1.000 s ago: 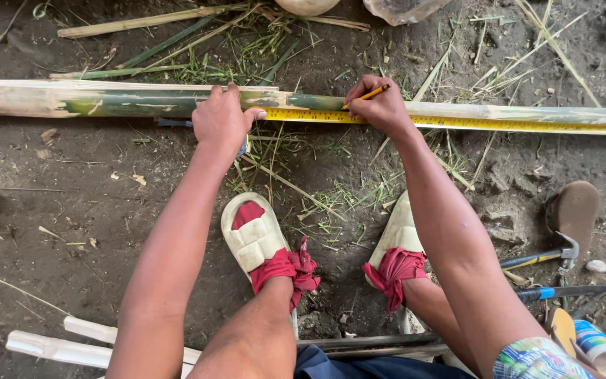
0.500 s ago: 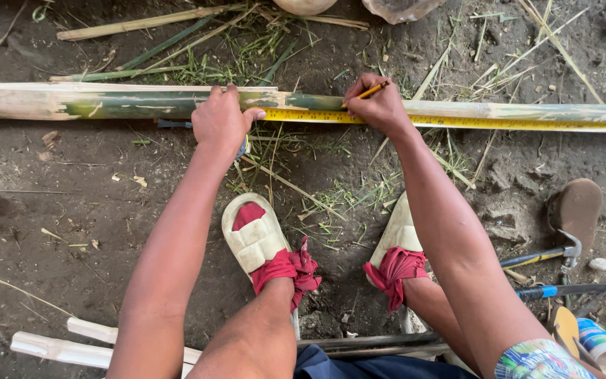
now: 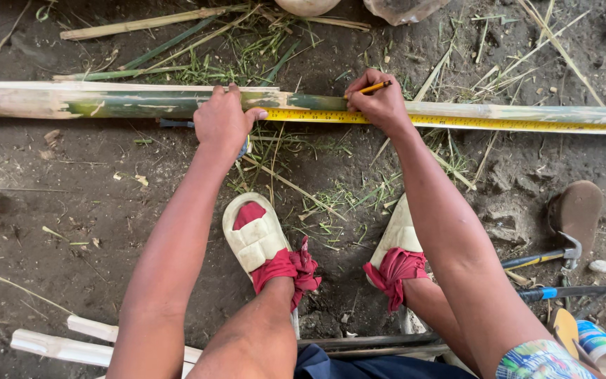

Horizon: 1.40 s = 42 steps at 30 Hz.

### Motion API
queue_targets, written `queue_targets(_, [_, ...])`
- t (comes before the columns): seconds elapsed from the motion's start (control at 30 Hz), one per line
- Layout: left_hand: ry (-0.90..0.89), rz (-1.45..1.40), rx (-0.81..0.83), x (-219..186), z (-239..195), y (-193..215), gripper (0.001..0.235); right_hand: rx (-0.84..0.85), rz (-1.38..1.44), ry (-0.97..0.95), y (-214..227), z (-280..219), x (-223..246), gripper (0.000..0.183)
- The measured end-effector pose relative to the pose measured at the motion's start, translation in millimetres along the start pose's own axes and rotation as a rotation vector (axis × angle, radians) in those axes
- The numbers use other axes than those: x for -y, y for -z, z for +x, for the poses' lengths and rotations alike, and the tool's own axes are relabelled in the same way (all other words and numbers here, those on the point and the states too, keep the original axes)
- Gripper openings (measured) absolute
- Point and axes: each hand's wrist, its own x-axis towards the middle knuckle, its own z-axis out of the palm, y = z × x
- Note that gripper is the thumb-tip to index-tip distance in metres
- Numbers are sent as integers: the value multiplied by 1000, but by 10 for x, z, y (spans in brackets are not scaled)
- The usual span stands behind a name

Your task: The person uses a yellow measuring tape to measure and mark sections on a long bamboo pole with a pencil while sitting on a dirt floor. The person repeatedly extends the tape along the pole and makes small marks on the surface.

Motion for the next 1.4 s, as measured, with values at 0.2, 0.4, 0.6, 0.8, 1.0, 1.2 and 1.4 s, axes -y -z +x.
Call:
queue_targets(0.2, [20, -43, 16, -4, 2, 23, 85, -241, 148, 64, -103, -105, 210, 19])
queue_targets(0.4, [-15, -49, 0, 59, 4, 7, 70, 200, -829, 363, -764, -274, 615, 54])
queue_targets(0.6, [-19, -78, 100, 114, 81, 212, 67, 274, -1238, 317, -927, -158, 718, 66])
queue_targets(0.8, [49, -69, 153, 346, 54, 381, 70, 344, -1524, 93, -32, -425, 661, 47])
queue_targets(1.0, [112, -50, 144, 412, -30, 317, 67, 321, -1803, 65, 1215, -903, 720, 54])
queue_targets(1.2, [121, -4, 64, 281, 1, 182, 70, 257, -1811, 113, 1415, -970, 604, 70])
queue_targets(1.4, [198, -41, 128, 296, -37, 143, 78, 20, -957, 67, 1030, -706, 674, 32])
